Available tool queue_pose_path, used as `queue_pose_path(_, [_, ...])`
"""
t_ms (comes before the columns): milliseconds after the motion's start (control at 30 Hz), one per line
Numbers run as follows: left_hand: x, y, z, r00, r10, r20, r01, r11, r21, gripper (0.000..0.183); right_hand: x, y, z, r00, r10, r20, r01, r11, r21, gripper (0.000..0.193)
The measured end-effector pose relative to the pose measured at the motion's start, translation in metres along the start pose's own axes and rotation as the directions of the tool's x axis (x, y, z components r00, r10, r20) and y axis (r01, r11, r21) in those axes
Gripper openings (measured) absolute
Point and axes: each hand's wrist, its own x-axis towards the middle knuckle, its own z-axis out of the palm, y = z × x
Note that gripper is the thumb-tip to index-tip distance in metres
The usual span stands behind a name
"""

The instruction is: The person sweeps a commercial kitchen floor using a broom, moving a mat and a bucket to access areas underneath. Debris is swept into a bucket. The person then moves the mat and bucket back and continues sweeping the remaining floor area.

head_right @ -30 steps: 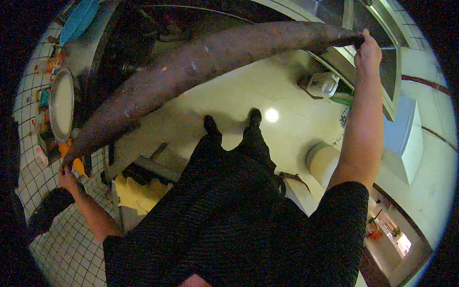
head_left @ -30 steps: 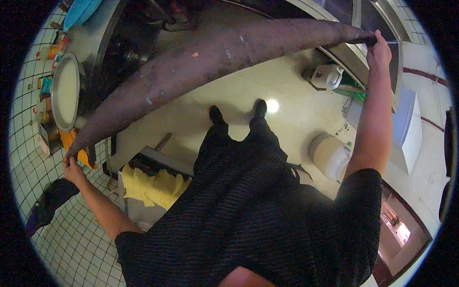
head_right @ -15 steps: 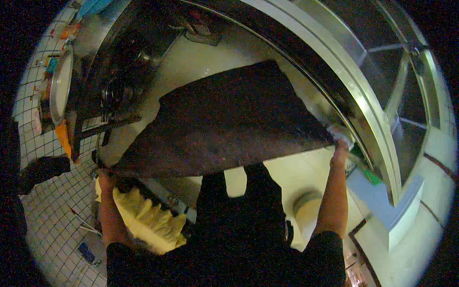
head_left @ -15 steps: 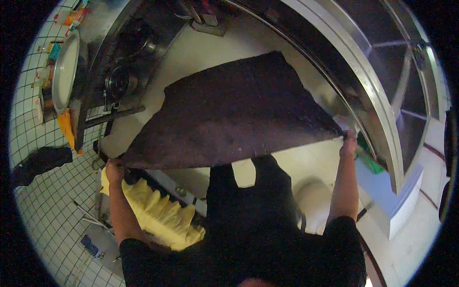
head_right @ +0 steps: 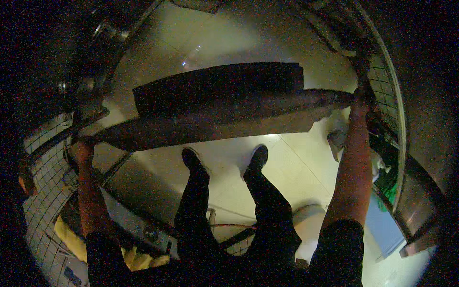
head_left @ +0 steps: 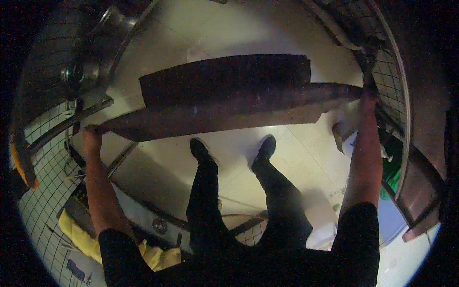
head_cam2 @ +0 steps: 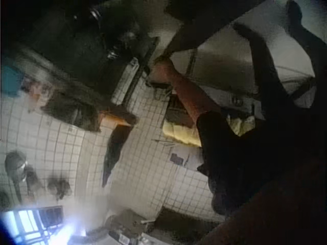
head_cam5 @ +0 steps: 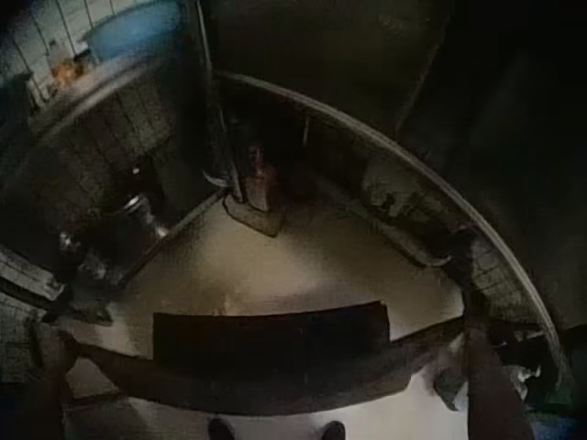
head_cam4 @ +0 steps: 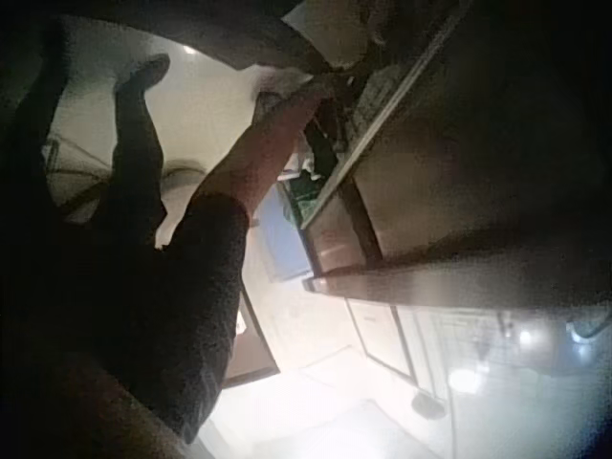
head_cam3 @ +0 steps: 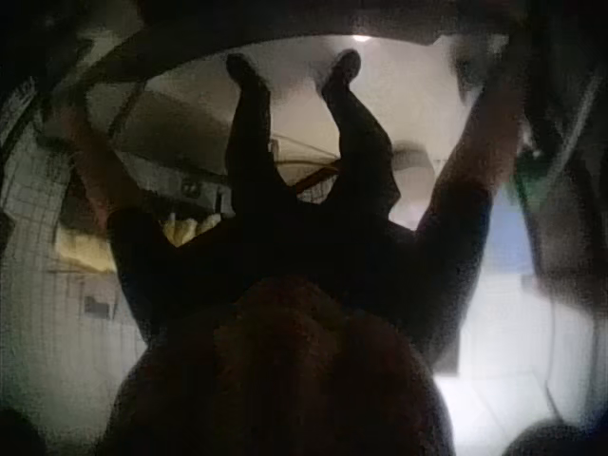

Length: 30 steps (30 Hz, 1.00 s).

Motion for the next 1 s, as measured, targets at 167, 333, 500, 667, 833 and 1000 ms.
queue_pose_path(167, [0.031,0.078,0.155,0.965,-0.133,-0.224,0.106,0.986,-0.127,0.057,-0.082,0.021,0.126,0.787,-0.617,0.027,0.605,0.761,-0.233,0.04])
queue_pose_path(333, [0.013,0.118,0.335,0.694,-0.334,0.638,0.694,0.544,-0.471,0.06,-0.277,0.075,0.254,0.788,0.18,0.589,-0.159,0.983,-0.088,0.054])
queue_pose_path(500, [-0.02,0.143,0.421,0.468,-0.403,0.786,0.675,-0.411,-0.612,0.062,-0.324,0.047,0.277,0.343,0.333,0.878,-0.935,0.033,0.353,0.056])
queue_pose_path(667, [-0.003,0.139,0.461,0.642,-0.232,0.73,0.571,-0.49,-0.658,0.058,-0.317,-0.003,0.245,0.456,0.284,0.843,-0.882,0.018,0.471,0.049])
queue_pose_path(833, [-0.016,0.124,0.446,0.852,-0.129,0.508,0.445,-0.333,-0.831,0.048,-0.319,-0.068,0.172,0.889,0.064,0.454,-0.426,0.481,0.767,0.04])
queue_pose_path(1000, [-0.063,0.179,0.321,0.791,-0.271,0.549,0.322,-0.579,-0.749,0.047,-0.407,-0.178,0.152,0.802,-0.516,0.302,0.344,0.812,0.472,0.022])
